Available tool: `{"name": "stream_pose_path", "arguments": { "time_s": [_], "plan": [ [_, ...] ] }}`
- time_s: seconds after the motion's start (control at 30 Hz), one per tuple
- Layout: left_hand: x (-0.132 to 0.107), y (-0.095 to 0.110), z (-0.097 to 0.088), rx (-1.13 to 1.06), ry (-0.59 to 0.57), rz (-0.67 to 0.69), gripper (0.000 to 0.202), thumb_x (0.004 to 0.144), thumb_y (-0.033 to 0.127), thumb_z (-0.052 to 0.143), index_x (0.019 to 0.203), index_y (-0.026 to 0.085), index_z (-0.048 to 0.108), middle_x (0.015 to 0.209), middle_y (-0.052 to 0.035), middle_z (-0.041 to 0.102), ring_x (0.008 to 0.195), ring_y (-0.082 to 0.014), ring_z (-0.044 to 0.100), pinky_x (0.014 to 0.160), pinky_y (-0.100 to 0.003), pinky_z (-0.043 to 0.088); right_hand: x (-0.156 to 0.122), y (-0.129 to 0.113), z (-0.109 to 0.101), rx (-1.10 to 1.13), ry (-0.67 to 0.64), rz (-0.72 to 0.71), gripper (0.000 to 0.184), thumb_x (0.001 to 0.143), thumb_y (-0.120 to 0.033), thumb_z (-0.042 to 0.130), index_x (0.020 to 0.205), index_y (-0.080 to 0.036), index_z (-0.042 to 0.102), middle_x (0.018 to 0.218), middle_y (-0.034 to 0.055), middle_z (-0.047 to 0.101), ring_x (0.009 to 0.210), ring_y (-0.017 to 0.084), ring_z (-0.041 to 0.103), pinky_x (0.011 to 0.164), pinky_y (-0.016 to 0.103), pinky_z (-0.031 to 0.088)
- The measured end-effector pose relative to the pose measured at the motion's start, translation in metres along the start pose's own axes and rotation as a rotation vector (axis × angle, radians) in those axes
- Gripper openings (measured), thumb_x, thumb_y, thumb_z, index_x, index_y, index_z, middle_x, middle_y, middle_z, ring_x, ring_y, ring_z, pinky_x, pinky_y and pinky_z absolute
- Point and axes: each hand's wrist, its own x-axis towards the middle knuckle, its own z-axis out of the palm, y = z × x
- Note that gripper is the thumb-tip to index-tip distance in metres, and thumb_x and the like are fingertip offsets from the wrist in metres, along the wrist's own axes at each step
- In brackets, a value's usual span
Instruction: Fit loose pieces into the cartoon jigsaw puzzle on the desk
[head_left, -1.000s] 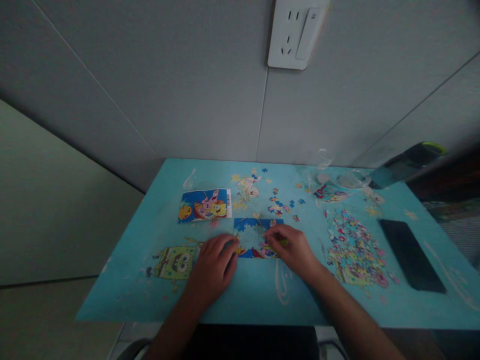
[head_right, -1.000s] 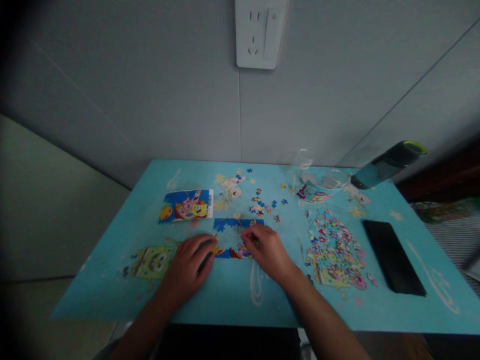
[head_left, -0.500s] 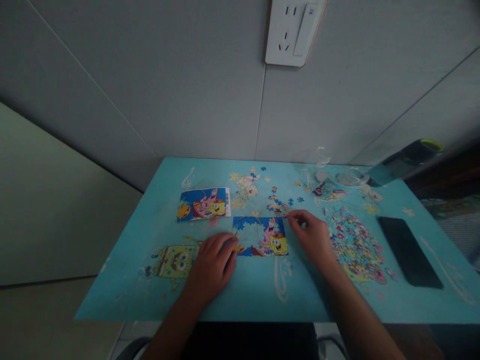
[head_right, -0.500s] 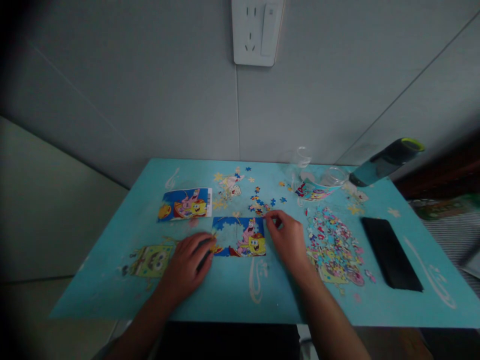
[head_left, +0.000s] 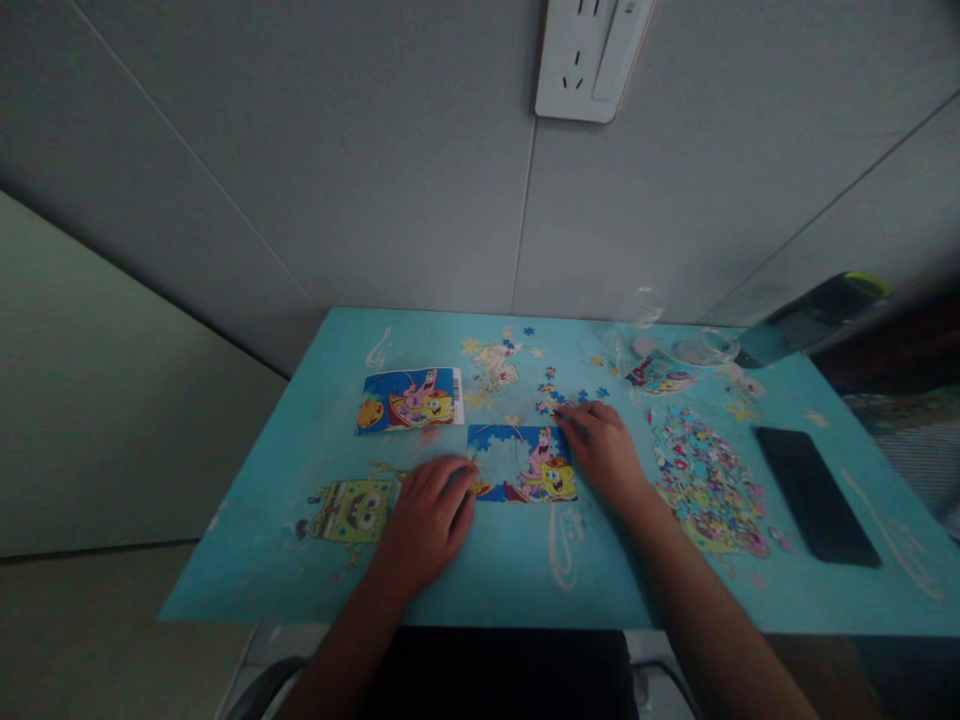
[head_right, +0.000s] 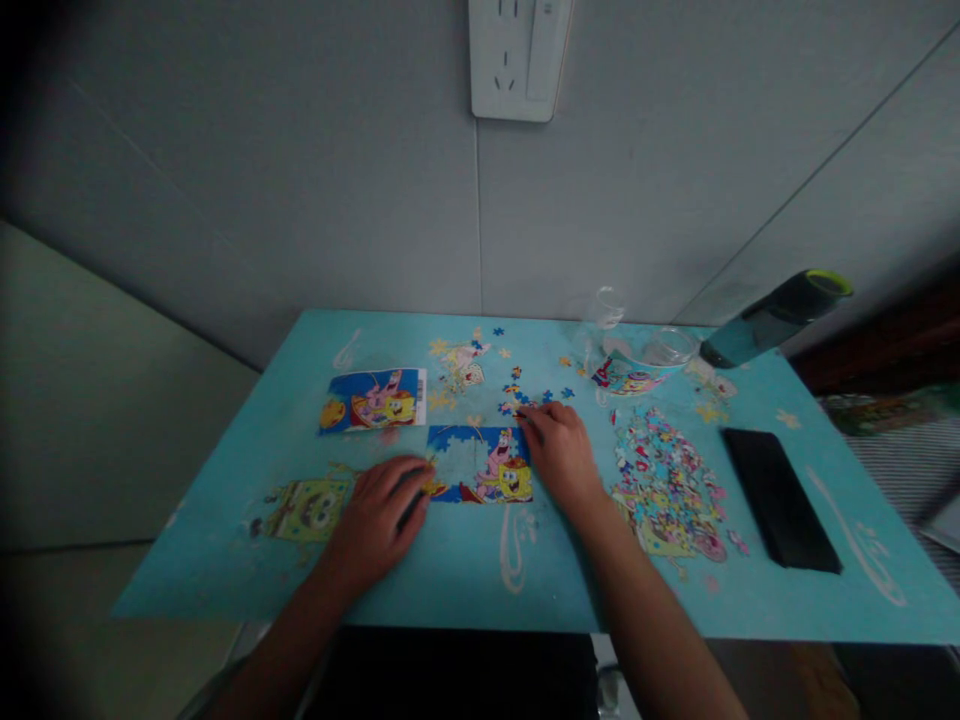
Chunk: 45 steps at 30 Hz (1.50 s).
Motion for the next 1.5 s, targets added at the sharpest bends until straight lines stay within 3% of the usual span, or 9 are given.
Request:
{"name": "stream_pose_path", "arguments": {
  "time_s": [0.3,0.53,0.6,0.73,0.87,1.1,1.5],
  "plan": [
    [0.001,0.003,-0.001,0.005,0.000,-0.007,0.031,0.097,0.022,0.051,0.127,0.021,0.059,0.130,-0.0093,0.059,0.124,-0.0264,0.052,0.106,-0.046,0.040,0.006,0.001,0.002,-0.016,0.003,0.003,0.027,0.095,-0.030,0.056,0.113,-0.022,0.075,0.104,0.0111,0.068,0.096,0.026,0.061,0.089,0.039,0.048],
    [0.001,0.004,-0.001,-0.008,0.000,-0.012,0.030,0.098,0.022,0.050,0.127,0.021,0.059,0.129,-0.0090,0.059,0.123,-0.0259,0.052,0.106,-0.046,0.040,0.004,-0.005,-0.014,0.301,0.030,0.158,0.024,0.090,-0.037,0.063,0.097,-0.018,0.074,0.088,0.0058,0.073,0.071,0.019,0.061,0.069,0.033,0.047],
    [0.001,0.005,-0.002,-0.010,0.004,-0.009,0.030,0.098,0.022,0.050,0.126,0.021,0.059,0.129,-0.0091,0.059,0.123,-0.0259,0.052,0.106,-0.046,0.041,-0.001,-0.016,-0.018,0.467,-0.031,0.181,0.029,0.089,-0.042,0.064,0.100,-0.018,0.076,0.087,0.0056,0.075,0.068,0.019,0.062,0.066,0.032,0.048],
    [0.002,0.006,-0.004,-0.017,0.001,-0.012,0.031,0.097,0.021,0.051,0.126,0.021,0.059,0.127,-0.0094,0.059,0.122,-0.0257,0.053,0.105,-0.045,0.042,-0.014,-0.041,-0.016,0.678,-0.273,0.140,0.027,0.089,-0.039,0.065,0.103,-0.021,0.079,0.088,0.0044,0.077,0.073,0.019,0.067,0.068,0.031,0.051],
    [0.002,0.007,-0.005,-0.024,0.000,-0.016,0.029,0.097,0.021,0.051,0.124,0.021,0.060,0.126,-0.0095,0.059,0.121,-0.0256,0.053,0.105,-0.046,0.041,-0.021,-0.054,-0.012,0.676,-0.391,0.160,0.024,0.088,-0.036,0.065,0.098,-0.020,0.080,0.082,0.0032,0.077,0.066,0.017,0.064,0.063,0.028,0.048],
    [0.003,0.007,-0.004,-0.023,0.005,-0.018,0.028,0.097,0.021,0.051,0.124,0.021,0.059,0.125,-0.0095,0.060,0.121,-0.0258,0.053,0.103,-0.046,0.042,-0.020,-0.056,-0.017,0.696,-0.458,0.170,0.021,0.089,-0.033,0.063,0.094,-0.020,0.078,0.081,0.0023,0.076,0.068,0.016,0.064,0.063,0.027,0.046],
    [0.003,0.009,-0.006,-0.024,-0.003,-0.021,0.028,0.097,0.021,0.050,0.123,0.020,0.060,0.125,-0.0098,0.060,0.121,-0.0254,0.053,0.104,-0.046,0.042,-0.022,-0.055,-0.012,0.706,-0.419,0.173,0.023,0.090,-0.038,0.062,0.093,-0.019,0.075,0.082,0.0034,0.074,0.066,0.017,0.062,0.061,0.028,0.046]
  ]
}}
